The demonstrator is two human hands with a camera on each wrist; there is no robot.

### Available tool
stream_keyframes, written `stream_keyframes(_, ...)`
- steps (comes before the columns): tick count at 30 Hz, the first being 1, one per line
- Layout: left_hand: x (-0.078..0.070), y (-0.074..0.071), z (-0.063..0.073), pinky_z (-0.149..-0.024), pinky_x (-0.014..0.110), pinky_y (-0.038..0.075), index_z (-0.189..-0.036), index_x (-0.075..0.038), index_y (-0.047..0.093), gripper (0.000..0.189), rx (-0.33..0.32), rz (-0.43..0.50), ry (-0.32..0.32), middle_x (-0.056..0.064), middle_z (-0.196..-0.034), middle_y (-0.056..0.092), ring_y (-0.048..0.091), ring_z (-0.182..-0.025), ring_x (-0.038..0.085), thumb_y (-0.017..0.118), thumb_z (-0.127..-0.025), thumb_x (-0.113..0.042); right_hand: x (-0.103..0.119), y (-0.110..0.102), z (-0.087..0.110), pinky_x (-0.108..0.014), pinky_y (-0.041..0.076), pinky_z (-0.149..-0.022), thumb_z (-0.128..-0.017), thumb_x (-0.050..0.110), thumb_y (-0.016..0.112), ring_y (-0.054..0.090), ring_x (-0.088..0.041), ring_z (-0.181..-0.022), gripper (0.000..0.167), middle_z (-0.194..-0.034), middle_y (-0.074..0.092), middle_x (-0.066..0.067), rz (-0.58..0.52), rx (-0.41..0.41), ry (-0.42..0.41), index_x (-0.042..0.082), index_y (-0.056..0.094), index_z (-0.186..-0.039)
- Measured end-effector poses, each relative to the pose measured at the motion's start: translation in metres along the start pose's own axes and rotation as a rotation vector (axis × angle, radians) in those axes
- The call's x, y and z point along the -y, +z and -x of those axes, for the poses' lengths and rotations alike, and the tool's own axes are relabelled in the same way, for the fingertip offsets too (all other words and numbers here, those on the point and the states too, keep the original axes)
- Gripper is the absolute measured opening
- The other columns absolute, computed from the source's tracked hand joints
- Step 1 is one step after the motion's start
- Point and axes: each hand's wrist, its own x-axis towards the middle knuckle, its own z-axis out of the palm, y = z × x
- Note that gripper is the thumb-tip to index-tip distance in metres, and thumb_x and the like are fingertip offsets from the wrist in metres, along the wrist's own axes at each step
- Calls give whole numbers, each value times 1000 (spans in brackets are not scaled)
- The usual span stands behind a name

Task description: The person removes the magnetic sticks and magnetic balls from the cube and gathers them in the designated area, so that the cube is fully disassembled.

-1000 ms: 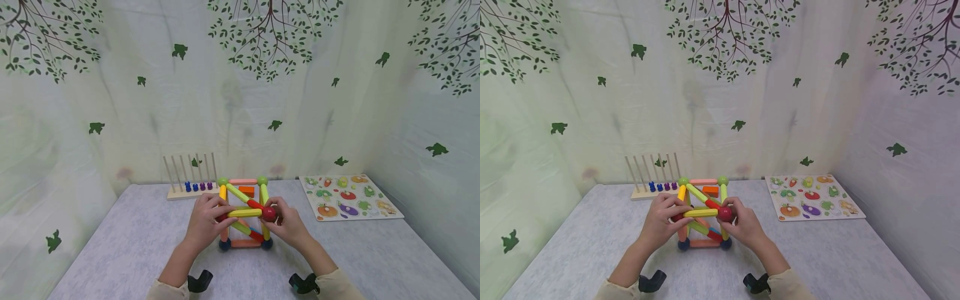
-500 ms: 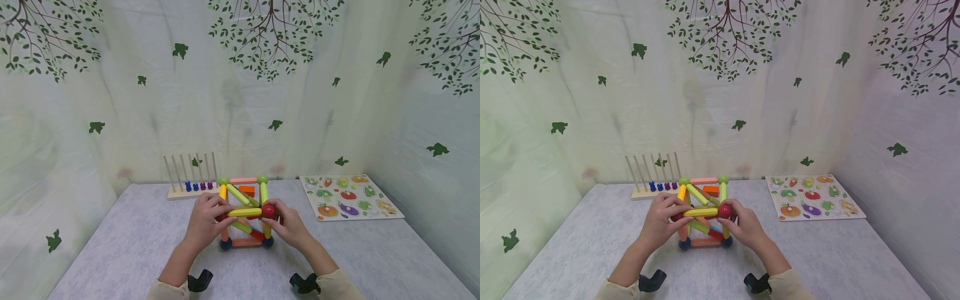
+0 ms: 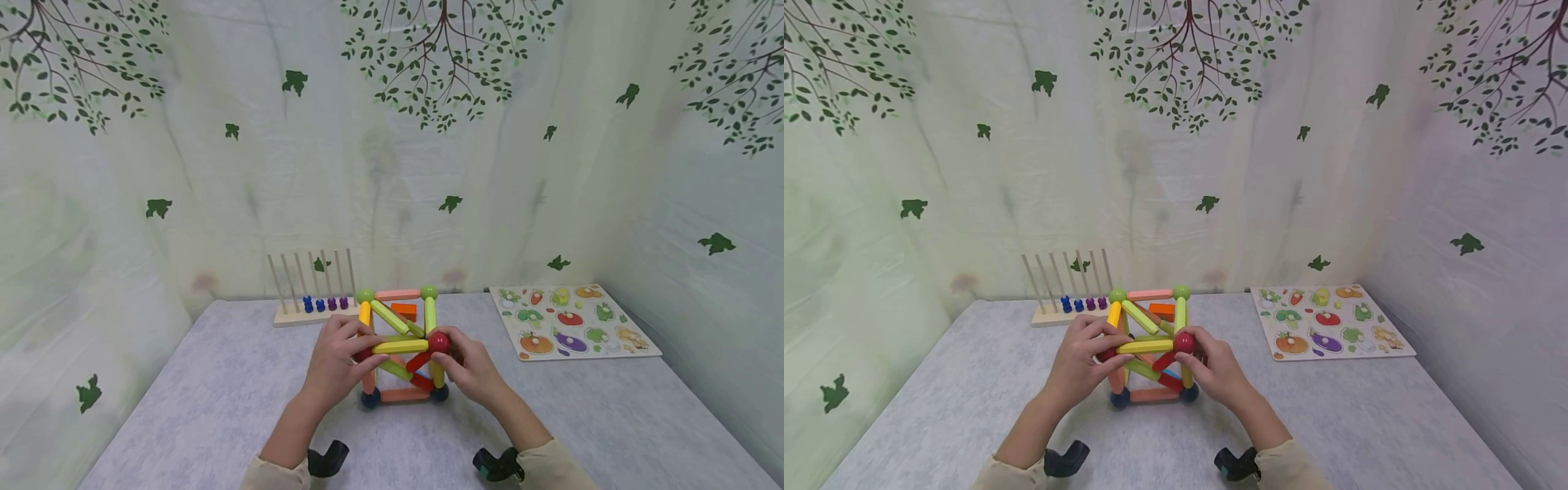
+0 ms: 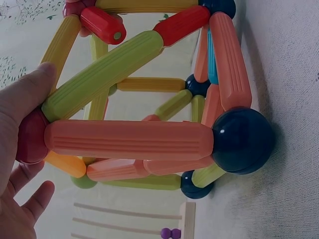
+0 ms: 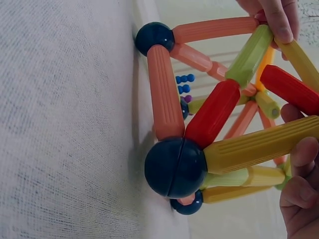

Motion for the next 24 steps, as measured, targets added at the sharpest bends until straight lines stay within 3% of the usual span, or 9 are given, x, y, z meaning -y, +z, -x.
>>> stream_keyframes(6, -2, 0, -1, -75, 29, 46, -95, -23, 81, 23, 15, -8, -14, -9, -88, 61, 46, -100, 13, 88, -74, -27, 0, -1, 0, -25, 53, -56, -101, 14, 59, 56, -27, -61, 25, -98, 64, -12, -81, 27, 54, 6, 55, -124)
stream_keyframes(12, -3, 1, 0, -77, 30, 47, -95, -23, 81, 23, 8, -13, -6, -9, -87, 61, 46, -99, 13, 89, -74, -28, 4, -3, -1, -27, 53, -54, -104, 15, 52, 54, -19, -57, 24, -89, 61, -17, -133, 47, 81, 3, 54, -125)
stream_keyframes(24, -6, 0, -2, -78, 30, 49, -96, -22, 81, 23, 20, -20, 4, -9, -88, 62, 48, -100, 13, 87, -76, -29, 2, -4, -1, -23, 43, -49, -107, 18, 44, 44, -13, -52, 30, -91, 56, -18, -222, 73, 119, -3, 50, -128)
